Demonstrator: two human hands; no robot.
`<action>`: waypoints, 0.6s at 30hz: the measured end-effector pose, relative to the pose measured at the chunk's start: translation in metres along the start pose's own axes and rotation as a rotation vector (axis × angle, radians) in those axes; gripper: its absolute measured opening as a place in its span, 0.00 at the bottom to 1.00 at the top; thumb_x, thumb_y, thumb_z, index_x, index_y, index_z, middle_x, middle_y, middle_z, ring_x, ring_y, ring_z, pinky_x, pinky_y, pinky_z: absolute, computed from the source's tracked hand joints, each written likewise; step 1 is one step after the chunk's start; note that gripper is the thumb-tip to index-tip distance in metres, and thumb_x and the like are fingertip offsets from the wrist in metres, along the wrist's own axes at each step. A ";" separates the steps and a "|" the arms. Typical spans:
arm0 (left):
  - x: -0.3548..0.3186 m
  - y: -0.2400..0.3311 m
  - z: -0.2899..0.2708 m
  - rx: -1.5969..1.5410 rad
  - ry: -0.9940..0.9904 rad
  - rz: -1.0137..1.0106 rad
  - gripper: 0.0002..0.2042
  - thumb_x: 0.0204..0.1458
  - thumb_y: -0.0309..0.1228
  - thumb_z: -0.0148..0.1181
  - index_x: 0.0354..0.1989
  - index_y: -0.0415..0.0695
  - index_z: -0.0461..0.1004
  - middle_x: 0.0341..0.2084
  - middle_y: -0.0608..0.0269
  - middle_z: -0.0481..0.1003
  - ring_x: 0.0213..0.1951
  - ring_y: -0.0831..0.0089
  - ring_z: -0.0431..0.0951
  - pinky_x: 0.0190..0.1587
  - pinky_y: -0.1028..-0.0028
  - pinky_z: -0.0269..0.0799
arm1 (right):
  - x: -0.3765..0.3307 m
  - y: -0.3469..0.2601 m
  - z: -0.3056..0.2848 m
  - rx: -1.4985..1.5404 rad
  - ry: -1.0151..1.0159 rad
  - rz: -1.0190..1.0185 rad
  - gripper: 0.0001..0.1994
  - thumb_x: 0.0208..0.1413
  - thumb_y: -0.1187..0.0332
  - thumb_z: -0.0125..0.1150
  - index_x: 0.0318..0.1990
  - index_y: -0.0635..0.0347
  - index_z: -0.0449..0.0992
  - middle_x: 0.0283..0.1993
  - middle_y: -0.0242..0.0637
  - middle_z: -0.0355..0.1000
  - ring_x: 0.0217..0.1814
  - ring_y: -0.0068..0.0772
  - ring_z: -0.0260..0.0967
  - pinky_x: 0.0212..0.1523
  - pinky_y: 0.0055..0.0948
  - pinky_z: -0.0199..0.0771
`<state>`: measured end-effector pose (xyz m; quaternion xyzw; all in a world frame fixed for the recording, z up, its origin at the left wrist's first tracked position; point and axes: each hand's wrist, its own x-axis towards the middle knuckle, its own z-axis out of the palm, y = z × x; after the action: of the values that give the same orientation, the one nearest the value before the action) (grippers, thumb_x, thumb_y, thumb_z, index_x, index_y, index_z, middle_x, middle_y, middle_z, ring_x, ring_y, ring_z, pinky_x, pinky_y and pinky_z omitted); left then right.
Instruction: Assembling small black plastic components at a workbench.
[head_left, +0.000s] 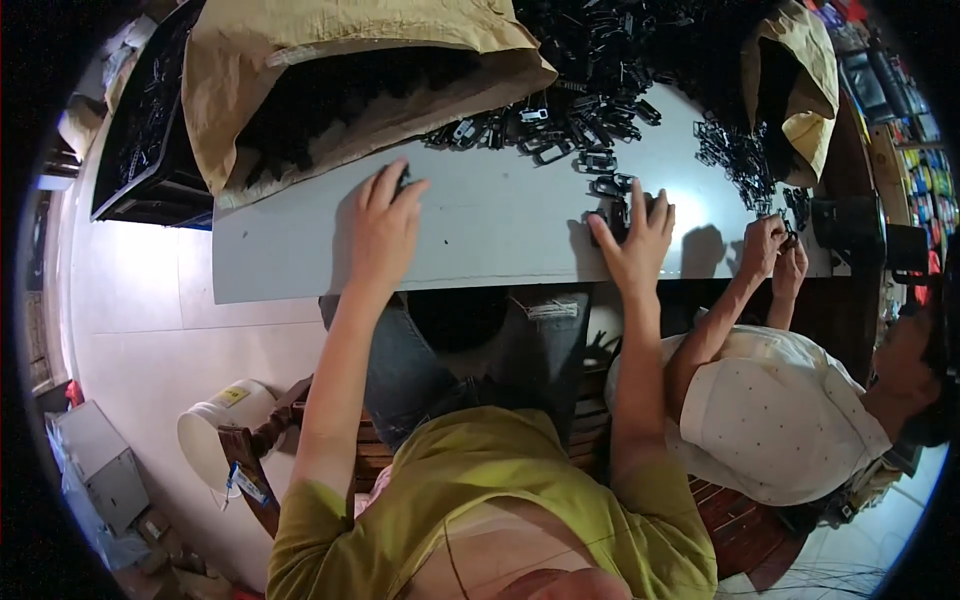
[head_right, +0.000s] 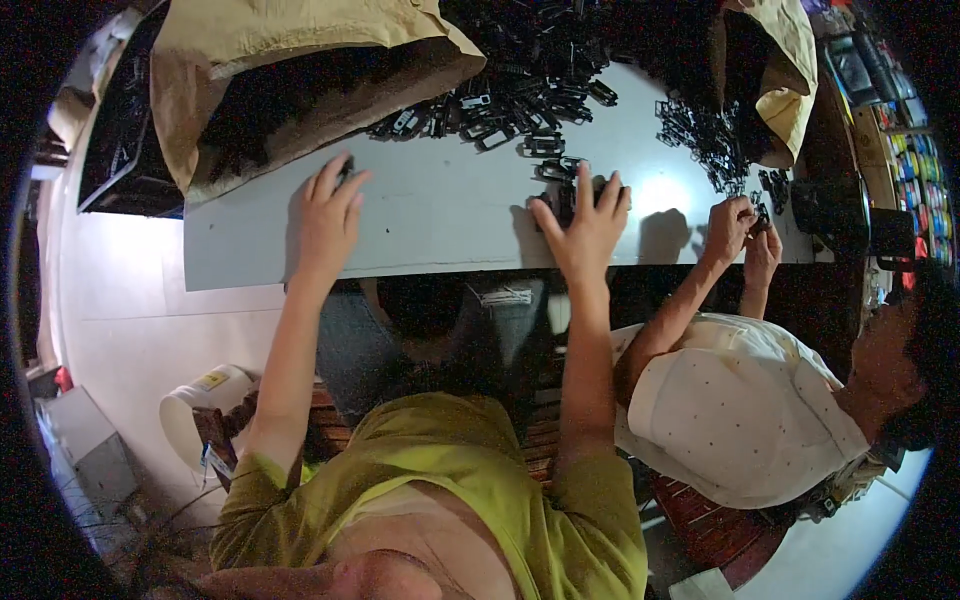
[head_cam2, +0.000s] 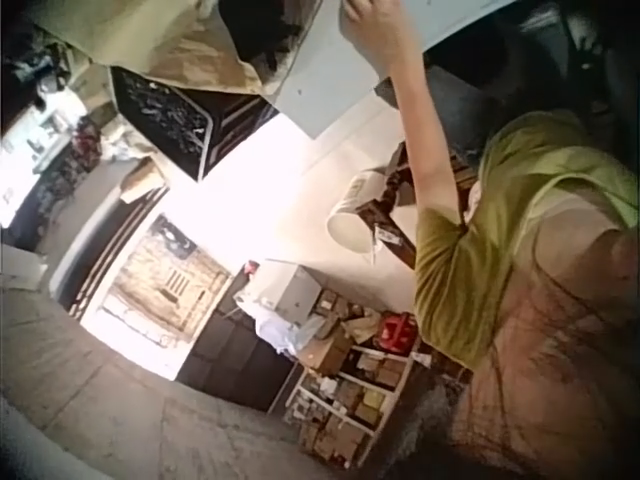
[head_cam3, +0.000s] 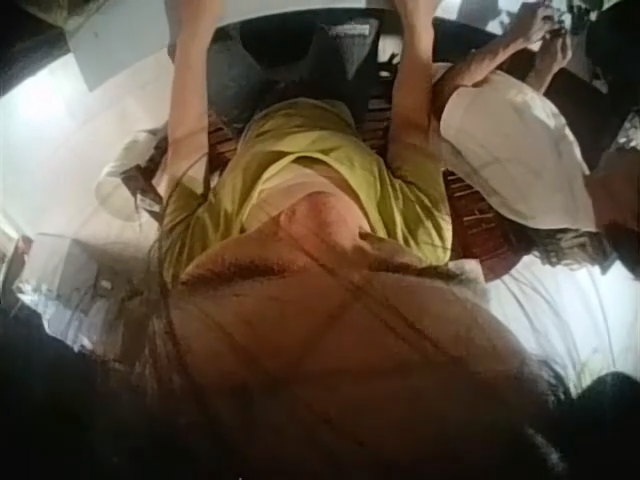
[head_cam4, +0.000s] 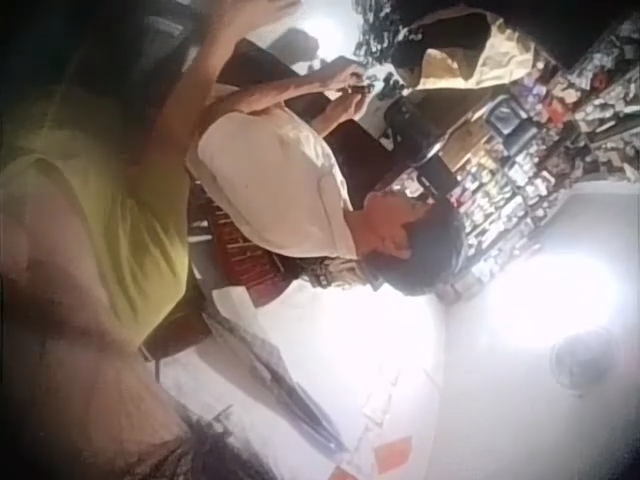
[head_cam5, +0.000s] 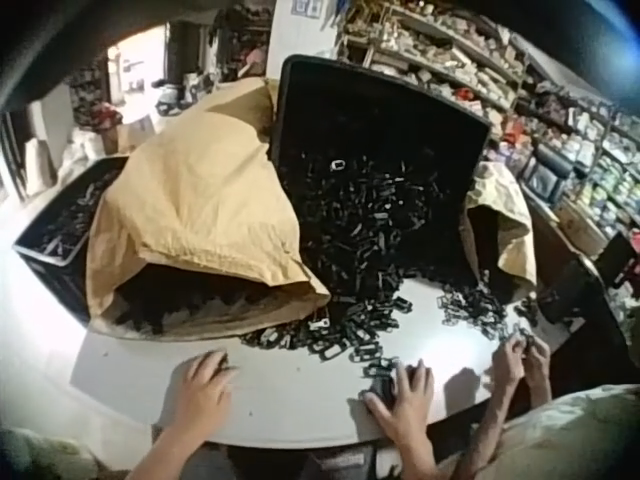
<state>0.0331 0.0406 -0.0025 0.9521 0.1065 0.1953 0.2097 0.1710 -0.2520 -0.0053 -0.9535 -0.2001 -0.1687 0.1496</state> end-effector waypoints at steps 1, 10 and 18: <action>-0.001 0.009 0.002 -0.030 0.011 0.006 0.13 0.48 0.22 0.54 0.43 0.46 0.75 0.54 0.59 0.66 0.55 0.57 0.62 0.57 0.61 0.59 | -0.001 -0.012 0.002 0.010 0.000 -0.014 0.35 0.45 0.47 0.64 0.61 0.50 0.64 0.63 0.64 0.52 0.64 0.70 0.47 0.61 0.54 0.51; -0.002 0.030 0.003 -0.064 -0.114 0.193 0.18 0.46 0.25 0.58 0.49 0.46 0.71 0.54 0.61 0.66 0.56 0.61 0.63 0.58 0.63 0.58 | 0.009 -0.112 0.019 0.145 -0.045 -0.161 0.34 0.44 0.48 0.65 0.59 0.51 0.65 0.64 0.59 0.52 0.65 0.66 0.46 0.61 0.54 0.51; 0.000 0.020 -0.015 0.054 -0.011 0.204 0.12 0.43 0.27 0.61 0.39 0.45 0.75 0.49 0.62 0.68 0.53 0.63 0.65 0.56 0.63 0.59 | 0.036 -0.041 0.004 0.515 0.293 0.006 0.09 0.49 0.76 0.57 0.39 0.61 0.75 0.44 0.46 0.69 0.45 0.47 0.68 0.42 0.36 0.69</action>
<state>0.0293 0.0278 0.0190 0.9644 0.0132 0.2073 0.1637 0.1853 -0.2033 0.0139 -0.8503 -0.2096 -0.2476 0.4145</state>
